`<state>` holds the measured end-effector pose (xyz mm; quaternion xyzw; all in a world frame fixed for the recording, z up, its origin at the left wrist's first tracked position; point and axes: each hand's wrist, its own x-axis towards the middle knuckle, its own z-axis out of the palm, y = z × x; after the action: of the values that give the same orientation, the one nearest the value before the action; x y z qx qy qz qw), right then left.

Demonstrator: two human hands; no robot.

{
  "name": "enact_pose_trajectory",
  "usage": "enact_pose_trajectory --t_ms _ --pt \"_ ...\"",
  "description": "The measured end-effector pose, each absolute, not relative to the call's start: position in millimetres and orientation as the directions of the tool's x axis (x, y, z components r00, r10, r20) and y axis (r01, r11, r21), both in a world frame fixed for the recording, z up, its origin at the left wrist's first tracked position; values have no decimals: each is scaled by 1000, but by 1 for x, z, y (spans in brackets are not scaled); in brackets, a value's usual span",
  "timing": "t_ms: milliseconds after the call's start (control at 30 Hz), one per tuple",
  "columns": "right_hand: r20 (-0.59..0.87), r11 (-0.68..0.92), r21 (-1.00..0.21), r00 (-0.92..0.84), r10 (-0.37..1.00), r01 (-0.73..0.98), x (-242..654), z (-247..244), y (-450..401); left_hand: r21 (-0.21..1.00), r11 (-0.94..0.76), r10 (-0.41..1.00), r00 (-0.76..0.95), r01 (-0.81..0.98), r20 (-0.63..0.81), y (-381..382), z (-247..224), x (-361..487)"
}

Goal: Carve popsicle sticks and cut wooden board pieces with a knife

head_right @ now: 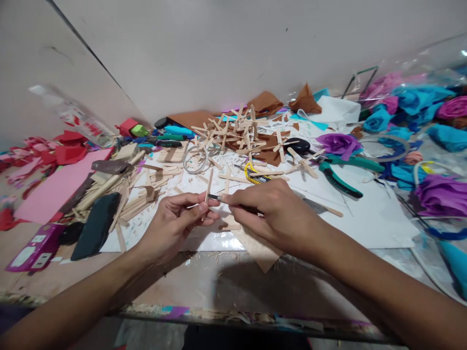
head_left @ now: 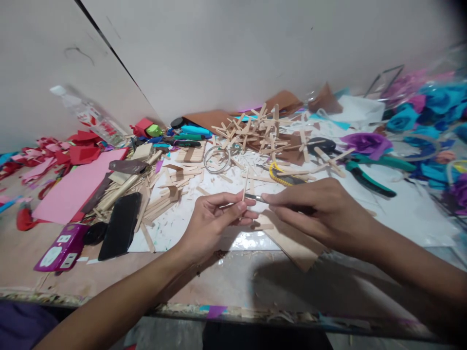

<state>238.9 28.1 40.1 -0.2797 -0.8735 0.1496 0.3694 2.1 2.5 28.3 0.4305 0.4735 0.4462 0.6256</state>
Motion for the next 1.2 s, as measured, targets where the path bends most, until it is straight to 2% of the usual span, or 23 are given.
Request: enact_pose_trajectory --t_ms 300,600,900,1200 --pt "613 824 -411 -550 567 391 228 30 20 967 206 973 140 -153 -185 3 23 -2" --pt "589 819 -398 -569 574 414 232 33 22 967 229 968 129 -115 -214 2 26 -1" --pt "582 788 -440 -531 615 431 227 26 18 961 222 972 119 -164 -204 1 28 0" --pt "564 819 -454 -598 569 351 239 31 32 959 259 959 148 -118 -241 0 26 -1"
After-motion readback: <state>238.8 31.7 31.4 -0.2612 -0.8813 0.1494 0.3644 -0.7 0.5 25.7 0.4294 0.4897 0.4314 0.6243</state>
